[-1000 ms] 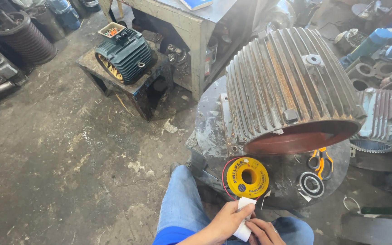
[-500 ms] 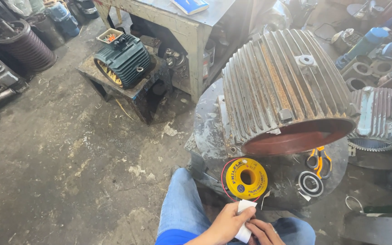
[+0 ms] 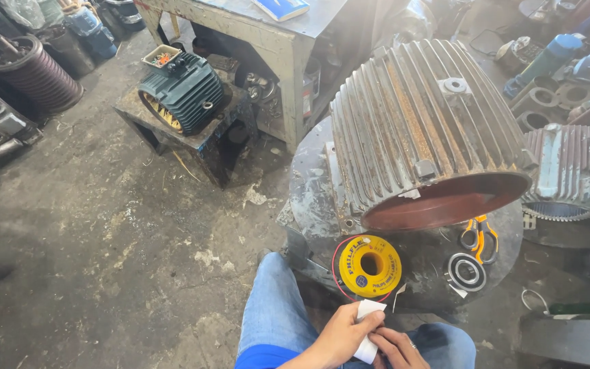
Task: Applying insulation tape to the internal slots of a motor stator using scissors to cut strips to size.
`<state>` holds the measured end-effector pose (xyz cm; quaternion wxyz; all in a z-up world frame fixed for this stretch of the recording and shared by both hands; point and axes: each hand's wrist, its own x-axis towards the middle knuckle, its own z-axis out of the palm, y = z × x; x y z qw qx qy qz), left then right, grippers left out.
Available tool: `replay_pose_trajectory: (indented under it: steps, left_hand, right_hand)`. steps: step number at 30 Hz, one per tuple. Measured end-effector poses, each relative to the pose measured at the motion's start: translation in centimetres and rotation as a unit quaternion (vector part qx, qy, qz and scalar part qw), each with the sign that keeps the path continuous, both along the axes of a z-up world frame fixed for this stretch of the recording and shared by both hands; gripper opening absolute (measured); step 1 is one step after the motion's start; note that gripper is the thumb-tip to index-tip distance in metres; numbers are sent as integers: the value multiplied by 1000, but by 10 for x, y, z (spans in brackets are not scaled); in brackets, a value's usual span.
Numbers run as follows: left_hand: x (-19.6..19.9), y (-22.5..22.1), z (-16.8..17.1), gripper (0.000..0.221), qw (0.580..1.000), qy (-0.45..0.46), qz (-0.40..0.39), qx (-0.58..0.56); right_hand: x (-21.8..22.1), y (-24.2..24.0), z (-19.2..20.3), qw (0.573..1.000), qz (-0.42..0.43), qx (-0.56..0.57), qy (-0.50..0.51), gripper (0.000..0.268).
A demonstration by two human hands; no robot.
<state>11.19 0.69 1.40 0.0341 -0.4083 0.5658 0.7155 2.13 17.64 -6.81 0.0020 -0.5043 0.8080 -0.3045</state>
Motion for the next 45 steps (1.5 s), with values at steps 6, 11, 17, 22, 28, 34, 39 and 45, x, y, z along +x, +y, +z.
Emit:
replay_pose_trajectory:
  steps: [6,11,17,22,28,34,39,45]
  left_hand:
    - [1,-2,13,26,1000,1,-14,-3]
    - [3,3,2,26,998,40,-4,-45]
    - [4,9,1,26,992,91,-11,-83]
    - [7,12,18,21,987,113,-38,-106]
    - [7,13,17,38,970,134,-63,-194]
    - [7,12,11,36,944,143,-142,-260]
    - [4,11,6,38,910,154,-207,-326]
    - [0,9,21,37,933,115,-191,-283]
  right_hand:
    - [-2,3,-5,1000,4,13,-9,31]
    - [3,-2,-2,999,-18,-37,-21,27]
    - [-7,3,-38,992,-27,-120,-14,31]
    - [-15,7,-45,987,-5,-158,-1,19]
    - [-18,7,-34,987,40,-156,1,22]
    - [-13,1,-3,822,-272,-90,-493,28]
    - [-11,-2,9,975,-89,-164,-123,20]
    - [-25,-3,-39,914,-46,-278,-293,35]
